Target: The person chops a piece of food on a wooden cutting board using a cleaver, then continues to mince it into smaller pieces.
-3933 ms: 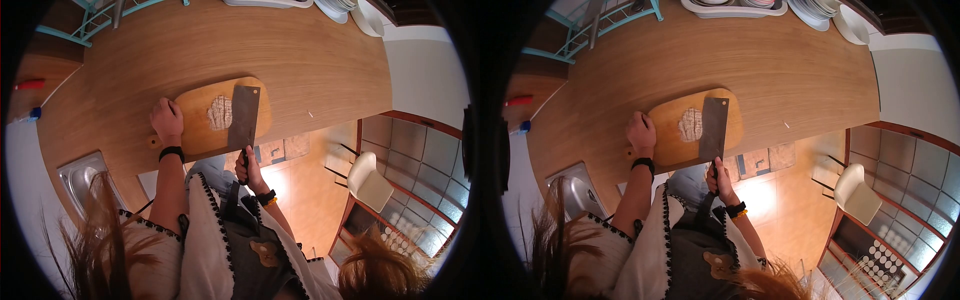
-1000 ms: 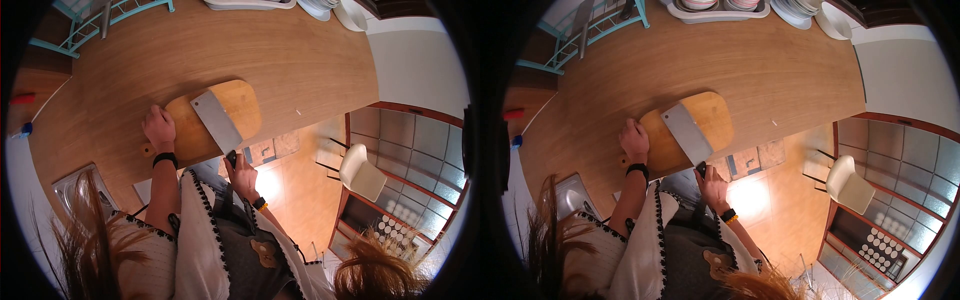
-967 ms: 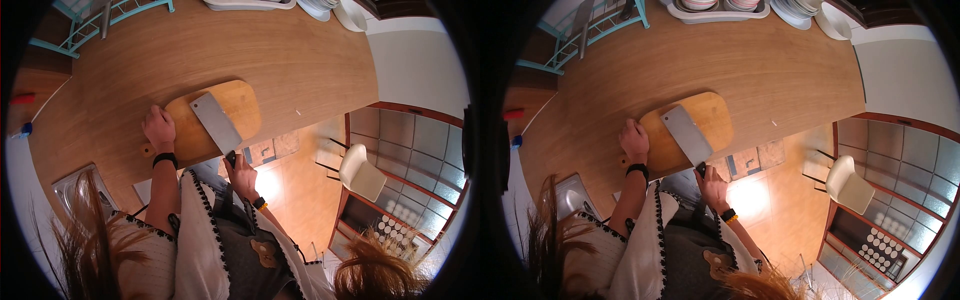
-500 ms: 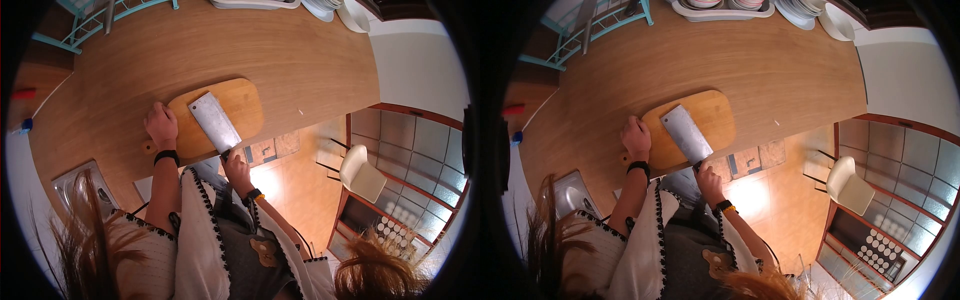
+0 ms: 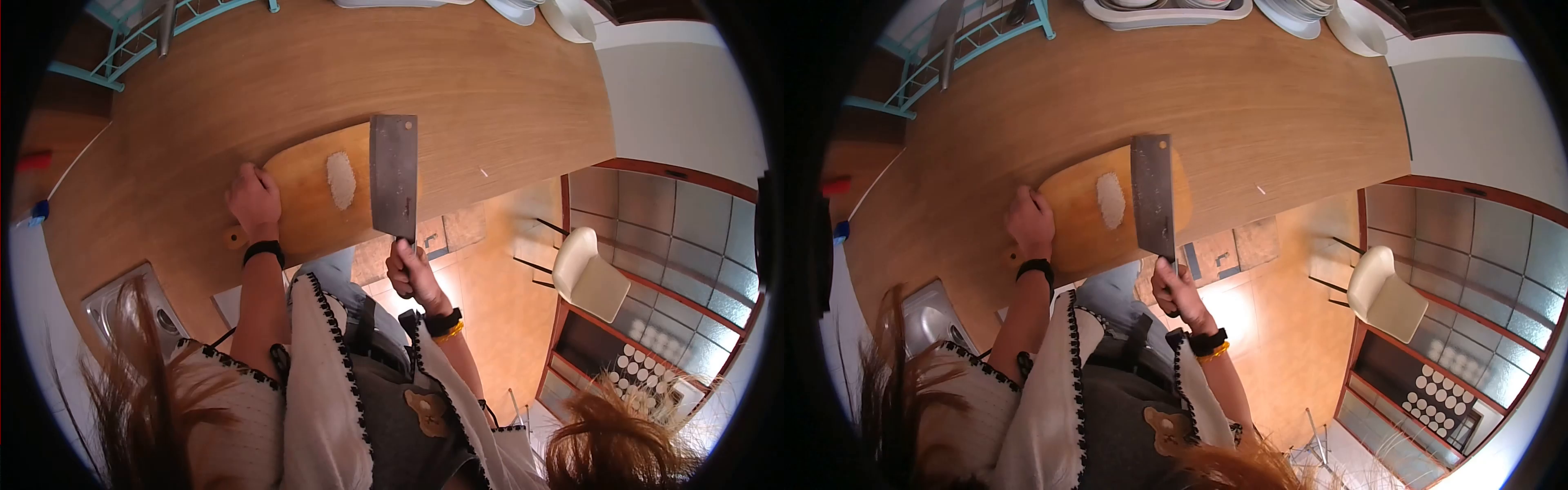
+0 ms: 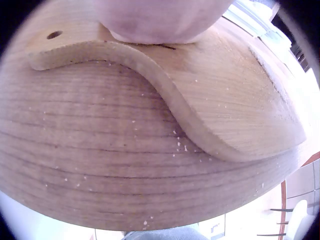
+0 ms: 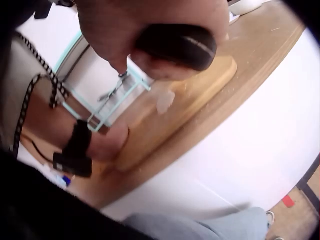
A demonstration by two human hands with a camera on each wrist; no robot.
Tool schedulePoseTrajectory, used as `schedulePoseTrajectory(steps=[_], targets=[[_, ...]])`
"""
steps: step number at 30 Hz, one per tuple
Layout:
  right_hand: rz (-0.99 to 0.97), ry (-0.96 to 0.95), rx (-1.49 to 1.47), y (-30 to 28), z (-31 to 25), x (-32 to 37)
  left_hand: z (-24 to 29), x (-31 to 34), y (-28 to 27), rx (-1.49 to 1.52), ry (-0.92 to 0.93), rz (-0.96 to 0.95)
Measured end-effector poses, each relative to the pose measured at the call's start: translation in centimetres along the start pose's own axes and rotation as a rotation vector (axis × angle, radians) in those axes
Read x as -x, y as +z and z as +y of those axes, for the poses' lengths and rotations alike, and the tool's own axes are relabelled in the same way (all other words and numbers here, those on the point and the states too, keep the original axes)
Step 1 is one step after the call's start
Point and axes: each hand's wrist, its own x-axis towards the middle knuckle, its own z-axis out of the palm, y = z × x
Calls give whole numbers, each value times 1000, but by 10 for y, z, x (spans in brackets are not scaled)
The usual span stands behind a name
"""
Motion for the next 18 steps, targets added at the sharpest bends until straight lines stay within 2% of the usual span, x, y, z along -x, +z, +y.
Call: schedulePoseTrajectory(steps=[1,3,5,7,13,18], targets=[[-110,89,-195,0,-3,-2,0,0,-1,28,-3,9],[-162,139,-198,-8,8,-11,2,0,-3,12,-11,-13],[-312,294,-359,-17,27,-20,3,-1,-3,-4,-23,-32],[-294,356,-330,-14,37,-25,3,0,-3,10,-30,-16],[-300,349,-228,-18,54,-33,3,-1,-3,26,7,48],[-397,292,-228,-19,48,-28,1,0,0,-2,-21,7]])
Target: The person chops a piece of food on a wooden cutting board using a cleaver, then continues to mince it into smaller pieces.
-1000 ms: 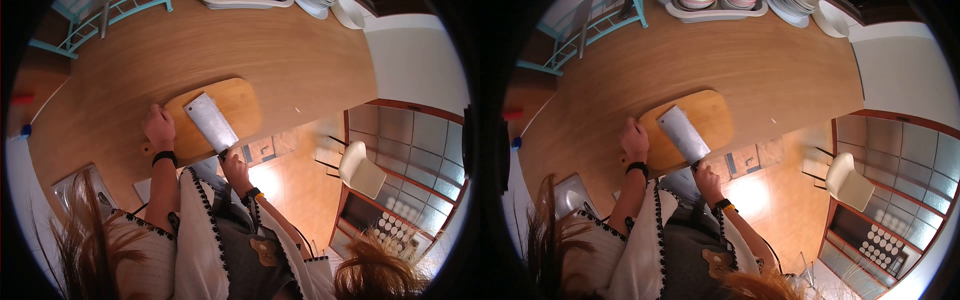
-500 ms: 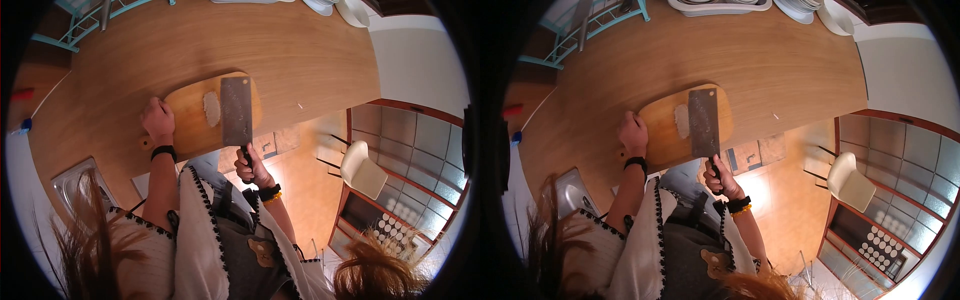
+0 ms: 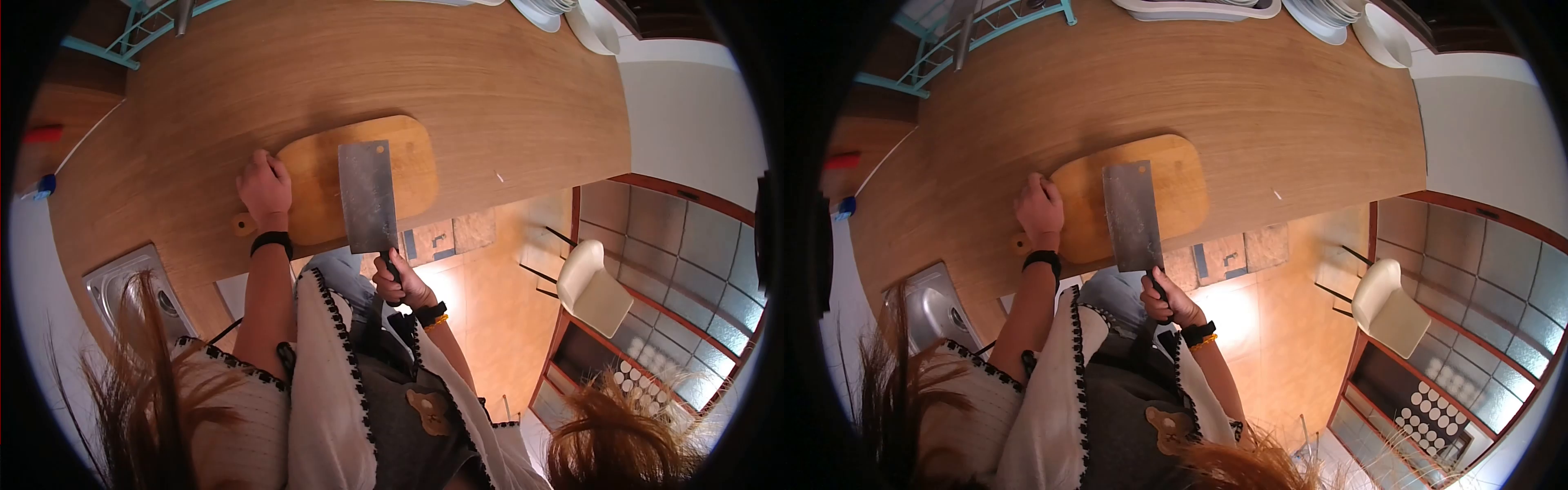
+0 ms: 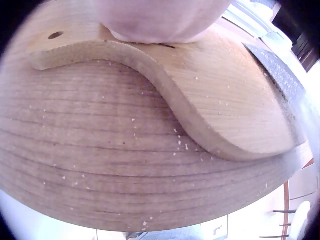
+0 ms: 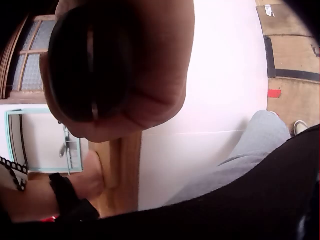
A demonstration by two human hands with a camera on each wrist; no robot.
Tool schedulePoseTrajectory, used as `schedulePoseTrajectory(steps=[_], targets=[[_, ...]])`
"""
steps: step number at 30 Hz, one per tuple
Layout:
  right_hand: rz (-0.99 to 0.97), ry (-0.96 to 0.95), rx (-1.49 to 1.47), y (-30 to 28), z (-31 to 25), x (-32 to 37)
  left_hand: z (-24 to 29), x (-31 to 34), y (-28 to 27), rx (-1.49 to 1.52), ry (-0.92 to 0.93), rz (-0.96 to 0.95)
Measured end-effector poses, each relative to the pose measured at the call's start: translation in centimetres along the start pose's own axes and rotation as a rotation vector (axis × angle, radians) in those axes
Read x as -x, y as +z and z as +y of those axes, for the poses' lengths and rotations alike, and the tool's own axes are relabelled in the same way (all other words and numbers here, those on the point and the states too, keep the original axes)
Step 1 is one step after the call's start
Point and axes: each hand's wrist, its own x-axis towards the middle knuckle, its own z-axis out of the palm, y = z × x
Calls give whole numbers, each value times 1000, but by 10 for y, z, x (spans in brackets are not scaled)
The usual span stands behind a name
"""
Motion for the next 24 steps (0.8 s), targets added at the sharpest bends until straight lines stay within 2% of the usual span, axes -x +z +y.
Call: schedulePoseTrajectory(steps=[7,12,14,18,21,23,24], targets=[[171,9,37,-18,-1,-8,-2,1,-8,3,0,-5],[209,-8,28,-25,6,-17,2,1,-9,39,20,34],[311,-29,132,-21,6,-16,0,0,-6,37,29,41],[298,-65,142,-2,-4,-8,1,0,2,16,4,1],[194,-110,14,10,-7,3,-3,-1,6,15,-1,-9],[296,-250,61,23,-10,10,-3,0,5,18,-8,-12],[429,-249,57,28,-13,11,-3,1,4,17,-5,-6]])
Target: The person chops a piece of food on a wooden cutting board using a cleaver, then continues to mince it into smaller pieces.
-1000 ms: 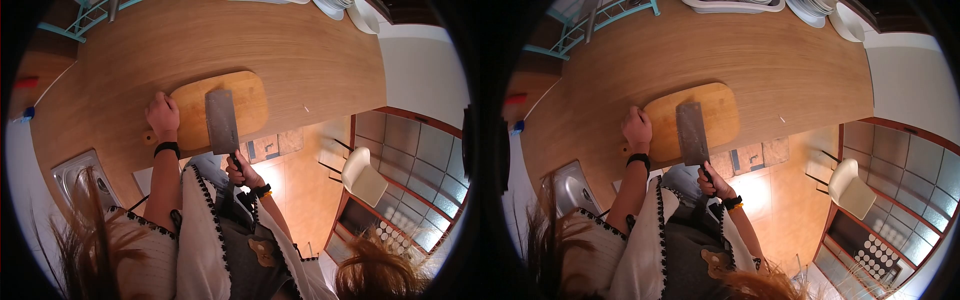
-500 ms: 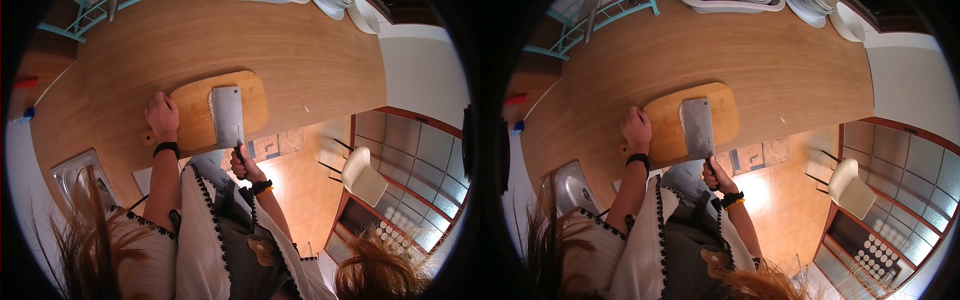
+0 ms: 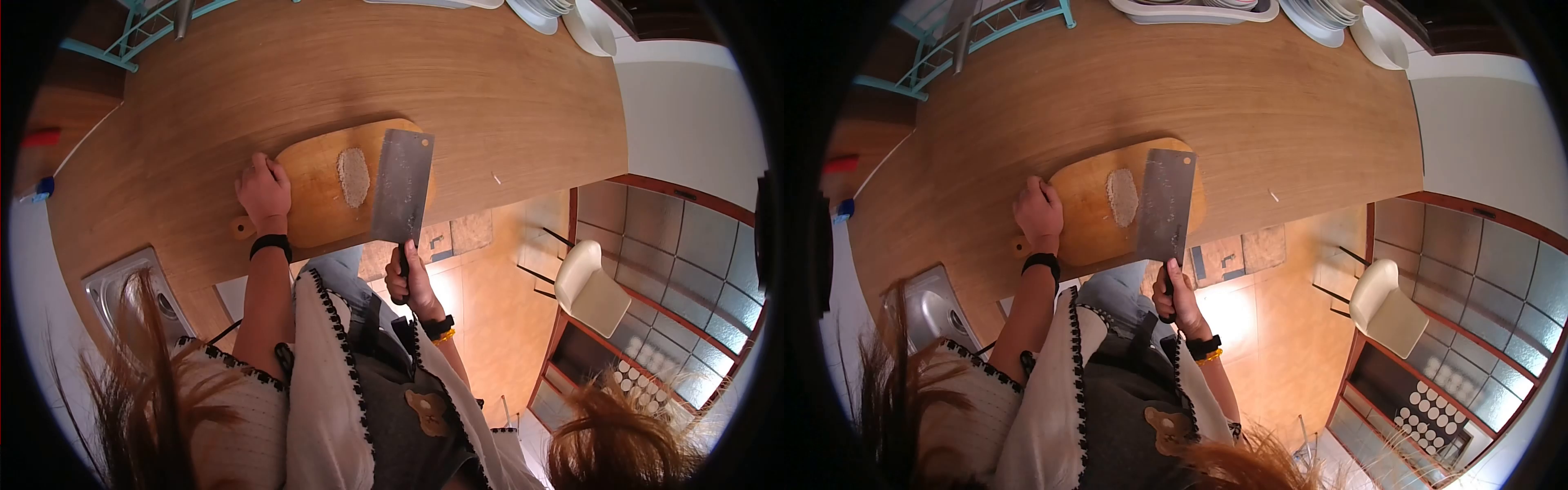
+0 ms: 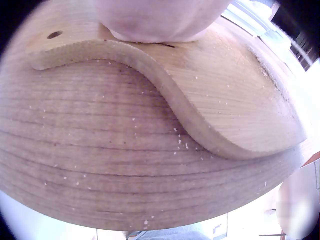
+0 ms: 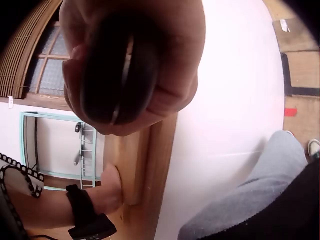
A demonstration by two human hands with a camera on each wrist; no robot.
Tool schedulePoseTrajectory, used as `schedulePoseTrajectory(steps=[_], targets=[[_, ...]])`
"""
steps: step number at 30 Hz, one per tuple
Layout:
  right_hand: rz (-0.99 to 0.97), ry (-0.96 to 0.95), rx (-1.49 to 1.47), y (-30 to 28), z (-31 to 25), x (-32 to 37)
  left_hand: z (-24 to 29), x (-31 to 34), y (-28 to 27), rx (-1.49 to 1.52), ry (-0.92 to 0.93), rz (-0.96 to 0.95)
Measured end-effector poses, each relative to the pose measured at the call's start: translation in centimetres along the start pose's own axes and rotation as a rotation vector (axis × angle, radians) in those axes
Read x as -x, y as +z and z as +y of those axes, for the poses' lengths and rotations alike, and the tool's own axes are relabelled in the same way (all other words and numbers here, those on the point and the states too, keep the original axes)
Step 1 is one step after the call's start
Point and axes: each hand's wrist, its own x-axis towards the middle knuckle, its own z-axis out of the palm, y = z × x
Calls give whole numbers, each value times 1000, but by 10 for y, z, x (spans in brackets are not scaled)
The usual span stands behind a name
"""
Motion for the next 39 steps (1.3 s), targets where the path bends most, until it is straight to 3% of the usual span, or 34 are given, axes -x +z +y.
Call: schedulePoseTrajectory(steps=[1,3,9,14,25,28,39], targets=[[0,0,0,3,-1,2,1,0,-1,0,4,6],[269,-114,194,12,1,2,2,0,0,-2,8,6],[471,-249,620,51,15,1,5,0,-4,-26,16,4],[461,-341,803,56,21,-2,3,-1,-3,-30,40,51],[480,-361,722,58,17,1,3,0,-3,-11,13,9],[474,-446,694,58,19,-2,3,0,-4,-1,25,29],[504,-352,722,49,17,-4,4,0,-8,-31,6,-29]])
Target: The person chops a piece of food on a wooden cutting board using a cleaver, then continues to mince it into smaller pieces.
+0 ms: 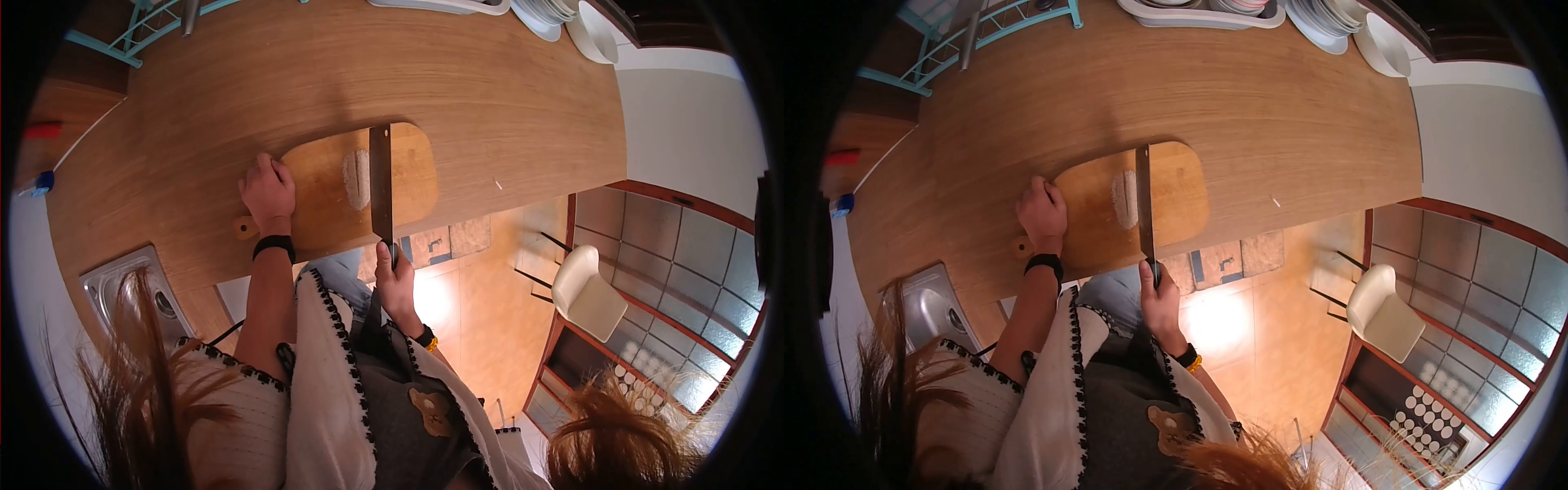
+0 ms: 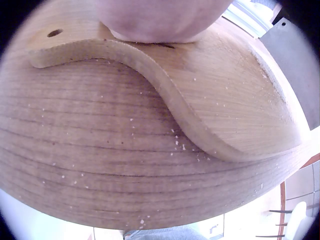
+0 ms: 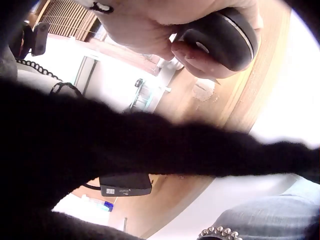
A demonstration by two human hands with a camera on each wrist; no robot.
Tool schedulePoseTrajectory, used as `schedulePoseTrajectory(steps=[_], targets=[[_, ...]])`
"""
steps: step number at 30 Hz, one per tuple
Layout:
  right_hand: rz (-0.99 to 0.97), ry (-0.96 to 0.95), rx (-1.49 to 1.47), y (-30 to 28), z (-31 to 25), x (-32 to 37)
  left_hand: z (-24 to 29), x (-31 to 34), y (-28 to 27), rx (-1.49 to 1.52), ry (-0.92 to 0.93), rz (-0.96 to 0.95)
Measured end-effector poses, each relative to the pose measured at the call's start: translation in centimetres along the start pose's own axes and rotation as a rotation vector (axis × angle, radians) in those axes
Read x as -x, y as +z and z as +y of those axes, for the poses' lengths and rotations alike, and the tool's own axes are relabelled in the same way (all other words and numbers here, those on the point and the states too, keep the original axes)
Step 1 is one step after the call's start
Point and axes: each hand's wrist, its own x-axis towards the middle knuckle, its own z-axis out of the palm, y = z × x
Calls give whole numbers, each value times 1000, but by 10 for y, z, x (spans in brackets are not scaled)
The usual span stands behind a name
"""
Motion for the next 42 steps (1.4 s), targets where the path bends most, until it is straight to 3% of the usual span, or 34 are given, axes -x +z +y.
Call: schedulePoseTrajectory(steps=[13,15,22,25,42], targets=[[5,-2,63,0,0,0,1,-1,-2,1,9,10],[55,-60,195,2,-2,0,2,-1,-2,1,6,9],[54,-101,105,7,-10,10,0,-1,1,-11,9,20],[90,-152,225,12,-6,6,2,-1,-1,-1,-2,22],[70,-93,180,4,-2,4,2,0,0,32,6,36]])
